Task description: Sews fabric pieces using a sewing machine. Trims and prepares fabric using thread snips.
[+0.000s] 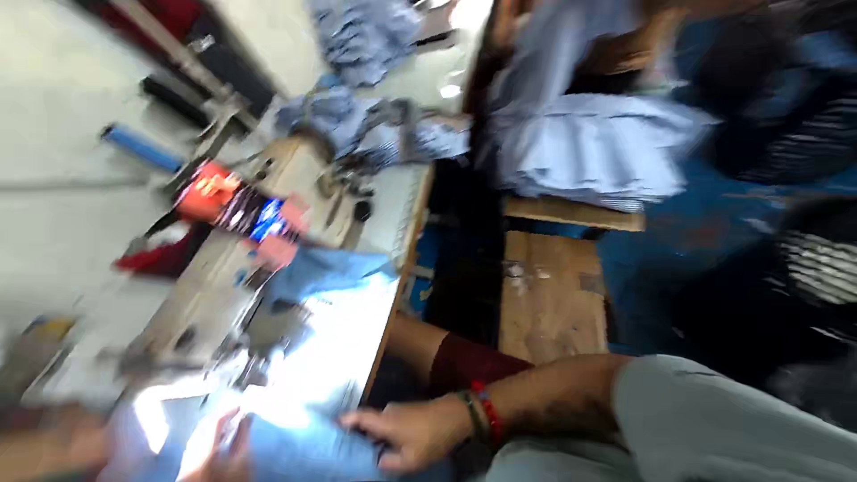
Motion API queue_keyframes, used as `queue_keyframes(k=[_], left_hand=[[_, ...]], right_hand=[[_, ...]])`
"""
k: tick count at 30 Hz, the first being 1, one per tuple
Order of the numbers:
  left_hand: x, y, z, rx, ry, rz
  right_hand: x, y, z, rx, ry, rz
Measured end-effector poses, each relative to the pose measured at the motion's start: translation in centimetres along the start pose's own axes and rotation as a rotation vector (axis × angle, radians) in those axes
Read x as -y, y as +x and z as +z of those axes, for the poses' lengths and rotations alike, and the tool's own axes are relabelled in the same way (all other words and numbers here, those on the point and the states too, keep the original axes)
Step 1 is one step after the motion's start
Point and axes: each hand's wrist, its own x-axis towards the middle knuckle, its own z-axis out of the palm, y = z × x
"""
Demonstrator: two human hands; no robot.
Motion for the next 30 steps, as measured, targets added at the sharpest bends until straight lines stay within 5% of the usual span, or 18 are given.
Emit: queue_keyframes(k=[6, 23, 27, 30], left_hand=[[-1.5, -2.6, 9.5, 0.164, -0.056, -0.054], [5.9, 0.5, 9.0, 0.300, 0.032, -0.093], [6.5, 0.6, 8.3, 0.316, -0.027, -0.080], [10.0, 1.0, 5.1, 0.114, -0.120, -0.187]], right_hand=[[-2.8, -1.0, 0.3, 0.010, 0.010, 0.031], [-5.1, 0.3, -0.2, 0.261, 0.017, -0.030], [-4.4, 0.2, -1.0, 0.441, -0.358, 0.309], [-3.2, 0.4, -1.3, 0.677, -0.619, 0.540]])
